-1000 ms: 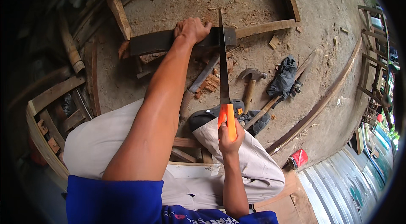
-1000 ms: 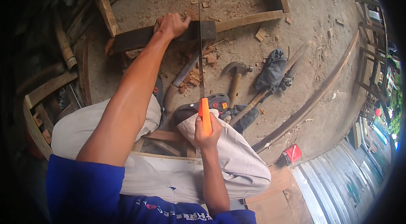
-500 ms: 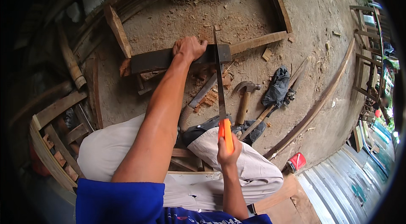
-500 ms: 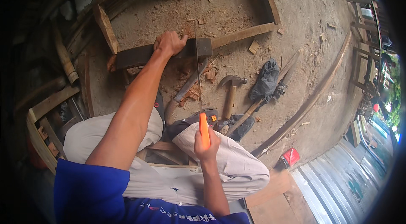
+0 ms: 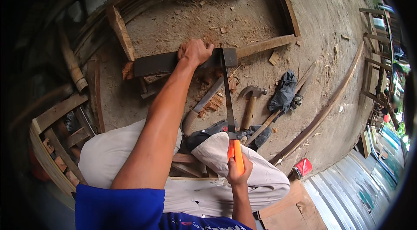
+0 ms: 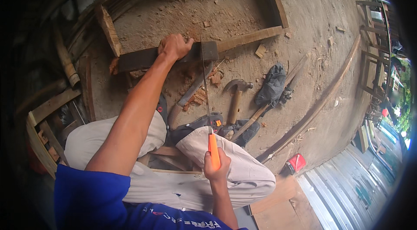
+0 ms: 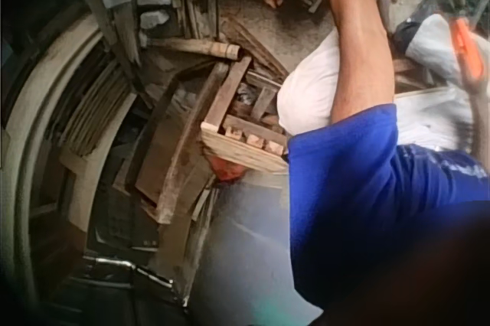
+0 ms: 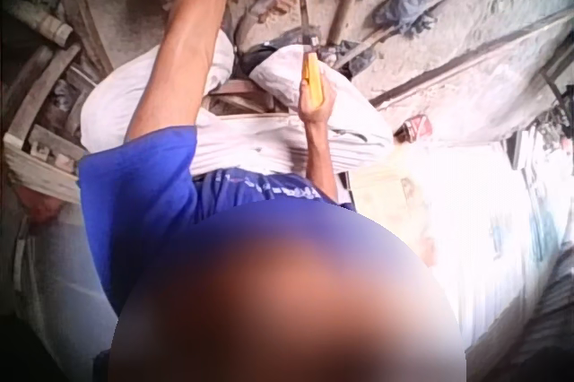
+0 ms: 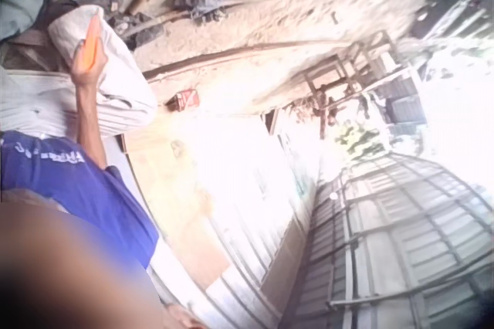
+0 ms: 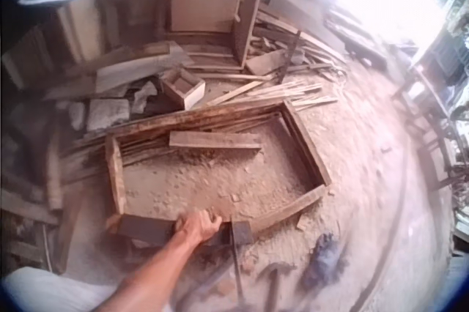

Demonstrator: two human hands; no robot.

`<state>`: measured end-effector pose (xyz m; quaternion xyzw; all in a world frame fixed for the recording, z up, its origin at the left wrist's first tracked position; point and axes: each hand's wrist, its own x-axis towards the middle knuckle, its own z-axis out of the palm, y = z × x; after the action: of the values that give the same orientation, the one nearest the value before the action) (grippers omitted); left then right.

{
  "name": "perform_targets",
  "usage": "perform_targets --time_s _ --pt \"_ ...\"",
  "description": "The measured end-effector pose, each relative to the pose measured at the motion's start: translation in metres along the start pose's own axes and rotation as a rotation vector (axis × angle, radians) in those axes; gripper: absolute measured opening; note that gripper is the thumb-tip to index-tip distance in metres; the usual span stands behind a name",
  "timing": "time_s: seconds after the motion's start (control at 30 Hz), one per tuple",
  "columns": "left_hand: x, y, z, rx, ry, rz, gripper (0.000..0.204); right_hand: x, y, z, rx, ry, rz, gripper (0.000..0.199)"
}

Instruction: The person sits on the floor and uses a hand saw to cut a small piece of wood, then switches to a knife to carve and shape the same piece. The person repeatedly inspects the wood and continues carving with the knife.

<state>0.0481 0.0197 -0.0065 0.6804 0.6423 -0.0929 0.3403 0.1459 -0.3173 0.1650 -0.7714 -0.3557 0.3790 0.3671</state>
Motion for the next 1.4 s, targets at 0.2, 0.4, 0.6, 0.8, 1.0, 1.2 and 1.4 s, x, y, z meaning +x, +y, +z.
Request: perform_targets --time_s 0.2,0.4,0.6,0.8,1.0,1.2,1.4 --pt "-0.005 0.004 -0.001 0.005 0.006 -0.006 0.062 0.071 0.015 0.034 -0.005 0.028 0.043 0.017" --pt "-0.002 0.003 0.001 0.030 -0.069 -0.012 0.065 0.014 0.020 0.011 -0.065 -0.010 -0.006 0.010" --pt "0.003 0.001 0.004 0.053 0.007 0.006 0.061 0.067 0.012 0.034 -0.018 0.015 0.019 0.016" --pt "0.002 0.001 0.002 0.009 -0.048 -0.002 0.063 0.009 0.009 0.009 -0.034 0.021 0.025 0.010" --pt "0.000 0.001 0.002 0.022 0.031 0.035 0.063 0.077 0.015 0.037 -0.011 0.005 -0.020 0.011" --pt "0.003 0.001 0.006 0.039 0.012 0.008 0.064 0.136 0.015 0.063 0.049 0.043 0.091 0.018" --pt "-0.015 -0.020 0.010 -0.055 0.236 0.427 0.062 0.119 0.001 0.055 0.061 0.088 -0.091 0.021"
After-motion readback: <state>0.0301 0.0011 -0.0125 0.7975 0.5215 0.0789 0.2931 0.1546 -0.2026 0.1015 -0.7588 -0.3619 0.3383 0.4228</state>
